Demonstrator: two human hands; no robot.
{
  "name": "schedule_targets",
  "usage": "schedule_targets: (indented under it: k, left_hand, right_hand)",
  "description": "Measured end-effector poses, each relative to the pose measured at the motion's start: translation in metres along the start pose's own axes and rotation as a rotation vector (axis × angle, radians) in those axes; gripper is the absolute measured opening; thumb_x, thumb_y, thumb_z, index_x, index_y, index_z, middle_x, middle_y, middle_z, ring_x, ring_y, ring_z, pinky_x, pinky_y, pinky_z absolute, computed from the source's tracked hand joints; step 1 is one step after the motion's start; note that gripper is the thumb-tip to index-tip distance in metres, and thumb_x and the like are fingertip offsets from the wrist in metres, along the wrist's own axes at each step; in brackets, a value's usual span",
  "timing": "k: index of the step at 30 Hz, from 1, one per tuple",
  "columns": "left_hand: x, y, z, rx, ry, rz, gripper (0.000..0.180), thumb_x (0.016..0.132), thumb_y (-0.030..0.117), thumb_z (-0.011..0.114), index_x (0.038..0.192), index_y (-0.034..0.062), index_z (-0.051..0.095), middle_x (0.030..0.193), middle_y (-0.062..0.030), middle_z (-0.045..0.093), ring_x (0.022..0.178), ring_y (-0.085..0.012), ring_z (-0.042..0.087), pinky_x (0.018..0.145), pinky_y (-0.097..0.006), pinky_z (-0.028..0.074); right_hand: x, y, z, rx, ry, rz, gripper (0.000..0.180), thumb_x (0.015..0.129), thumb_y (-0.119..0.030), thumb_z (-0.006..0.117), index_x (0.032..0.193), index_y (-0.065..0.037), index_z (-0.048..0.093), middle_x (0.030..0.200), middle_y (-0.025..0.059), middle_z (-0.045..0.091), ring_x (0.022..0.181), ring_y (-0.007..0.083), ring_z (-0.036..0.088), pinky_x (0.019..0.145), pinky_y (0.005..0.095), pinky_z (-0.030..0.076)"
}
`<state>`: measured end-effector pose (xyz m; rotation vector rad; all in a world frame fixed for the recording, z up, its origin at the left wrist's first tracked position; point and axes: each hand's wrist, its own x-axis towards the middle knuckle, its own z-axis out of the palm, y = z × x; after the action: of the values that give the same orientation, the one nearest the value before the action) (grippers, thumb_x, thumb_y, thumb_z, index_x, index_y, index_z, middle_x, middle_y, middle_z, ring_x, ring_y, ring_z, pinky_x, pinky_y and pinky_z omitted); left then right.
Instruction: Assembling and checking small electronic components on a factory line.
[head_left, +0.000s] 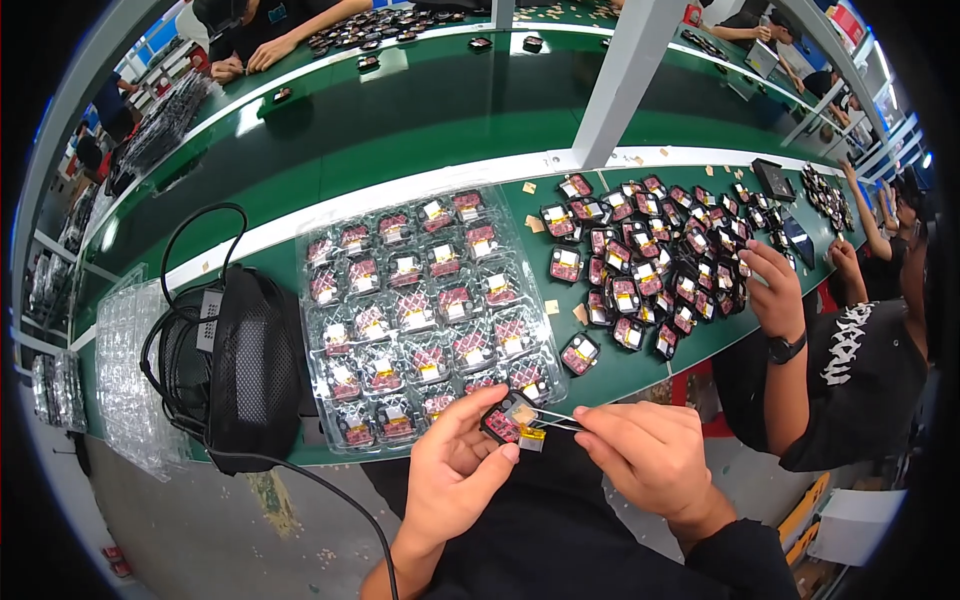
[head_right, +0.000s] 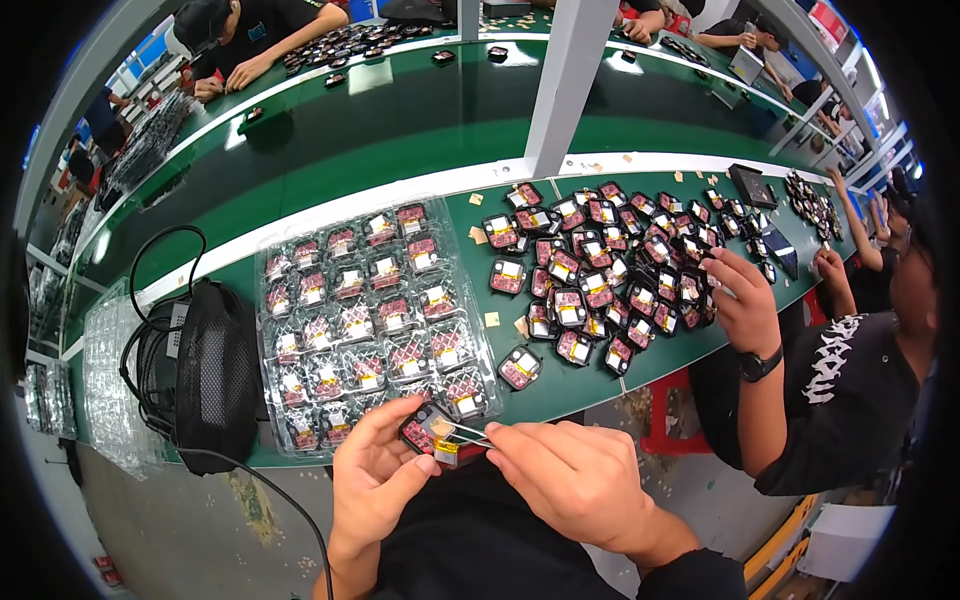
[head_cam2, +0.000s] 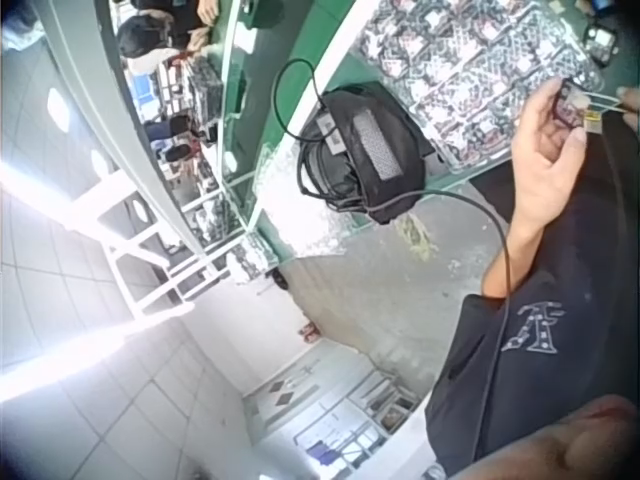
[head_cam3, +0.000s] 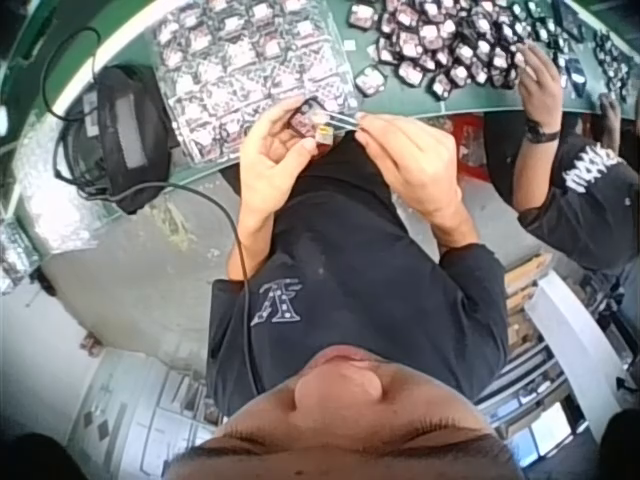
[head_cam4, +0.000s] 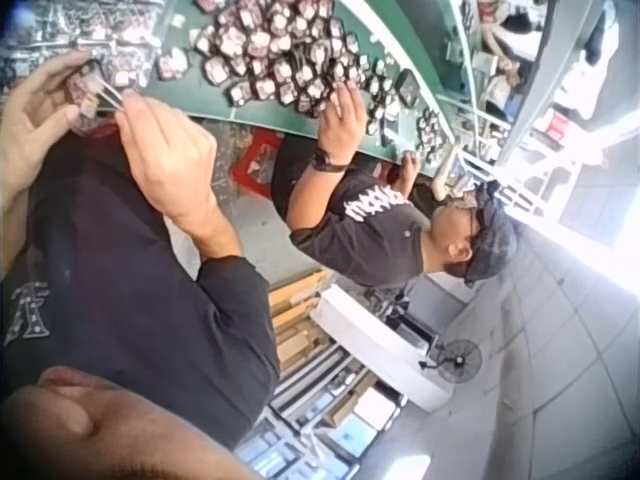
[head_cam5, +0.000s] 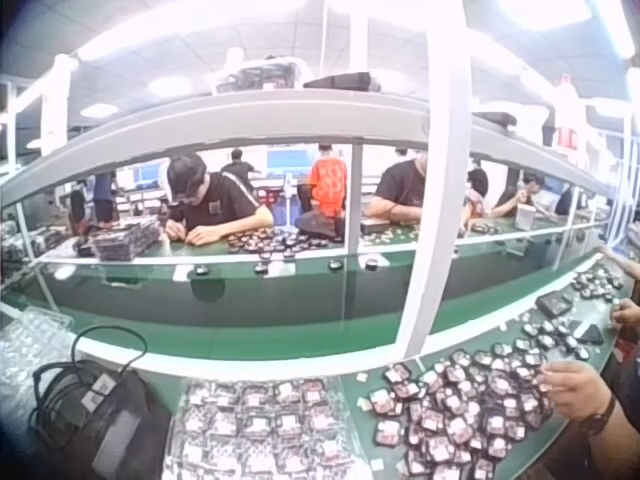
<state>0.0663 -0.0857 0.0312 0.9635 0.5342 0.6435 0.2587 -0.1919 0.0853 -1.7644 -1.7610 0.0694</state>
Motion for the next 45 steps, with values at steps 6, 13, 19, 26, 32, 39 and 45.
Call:
schedule_targets:
  k: [6,13,19,26,32,39,45]
  left_hand:
    - [-0.002,-0.001,0.007,0.26,0.111,0.112,0.048,0.093,-0.009,0.065,0.14,-0.0057,0.054,0.118,-0.0144,0.068,0.094,-0.0129,0.068,0.079,-0.025,0.055]
    - [0.0,-0.009,0.011,0.756,0.208,0.395,0.042,0.088,-0.004,0.071,0.13,-0.0033,0.065,0.106,-0.0159,0.073,0.08,-0.0151,0.072,0.07,-0.026,0.058]
    - [-0.007,-0.011,0.008,0.615,0.276,0.278,0.038,0.089,-0.006,0.07,0.127,-0.005,0.067,0.102,-0.0161,0.074,0.079,-0.0136,0.072,0.067,-0.026,0.058]
    - [-0.007,-0.01,0.003,0.589,0.234,0.302,0.037,0.089,-0.006,0.07,0.126,-0.0054,0.067,0.098,-0.0156,0.075,0.079,-0.0132,0.072,0.067,-0.026,0.059]
    - [-0.008,-0.006,0.009,0.704,0.258,0.319,0.039,0.087,-0.006,0.071,0.126,-0.0055,0.068,0.097,-0.0165,0.076,0.076,-0.0138,0.073,0.066,-0.026,0.059]
    - [-0.007,-0.011,0.009,0.708,0.28,0.338,0.041,0.087,-0.006,0.072,0.127,-0.0057,0.068,0.095,-0.0168,0.076,0.075,-0.0139,0.073,0.065,-0.026,0.058]
    - [-0.009,-0.006,0.006,0.613,0.261,0.222,0.04,0.089,-0.007,0.071,0.128,-0.0063,0.067,0.098,-0.0159,0.076,0.077,-0.0128,0.072,0.067,-0.026,0.059]
  right_hand:
    - [-0.001,0.001,0.0,-0.042,-0.006,-0.006,0.027,0.08,-0.011,0.084,0.105,-0.003,0.075,0.087,0.0038,0.073,0.063,0.0165,0.067,0.053,0.0297,0.051]
    - [0.004,-0.004,0.007,-0.217,-0.041,-0.035,0.021,0.083,-0.016,0.082,0.1,-0.007,0.075,0.088,0.0006,0.069,0.063,0.0135,0.064,0.052,0.0274,0.05]
    - [0.009,0.005,0.009,-0.051,-0.047,-0.039,0.018,0.084,-0.014,0.081,0.099,-0.007,0.074,0.088,0.002,0.07,0.065,0.0168,0.067,0.054,0.03,0.053]
    - [0.016,0.023,0.009,0.135,-0.129,-0.062,0.017,0.084,-0.012,0.08,0.099,-0.006,0.074,0.084,0.0031,0.07,0.065,0.0209,0.069,0.053,0.0328,0.054]
    - [0.008,0.008,0.007,-0.109,-0.041,-0.169,0.021,0.083,-0.014,0.081,0.1,-0.005,0.074,0.087,0.0012,0.07,0.063,0.0146,0.065,0.052,0.029,0.05]
    - [0.005,0.004,0.017,-0.189,0.04,-0.179,0.03,0.074,-0.01,0.086,0.101,-0.004,0.074,0.084,0.0014,0.069,0.058,0.014,0.059,0.05,0.0284,0.045]
    - [0.008,0.017,0.019,-0.094,0.021,-0.22,0.027,0.074,-0.01,0.086,0.098,-0.006,0.074,0.083,0.0012,0.069,0.058,0.0138,0.061,0.049,0.0287,0.046]
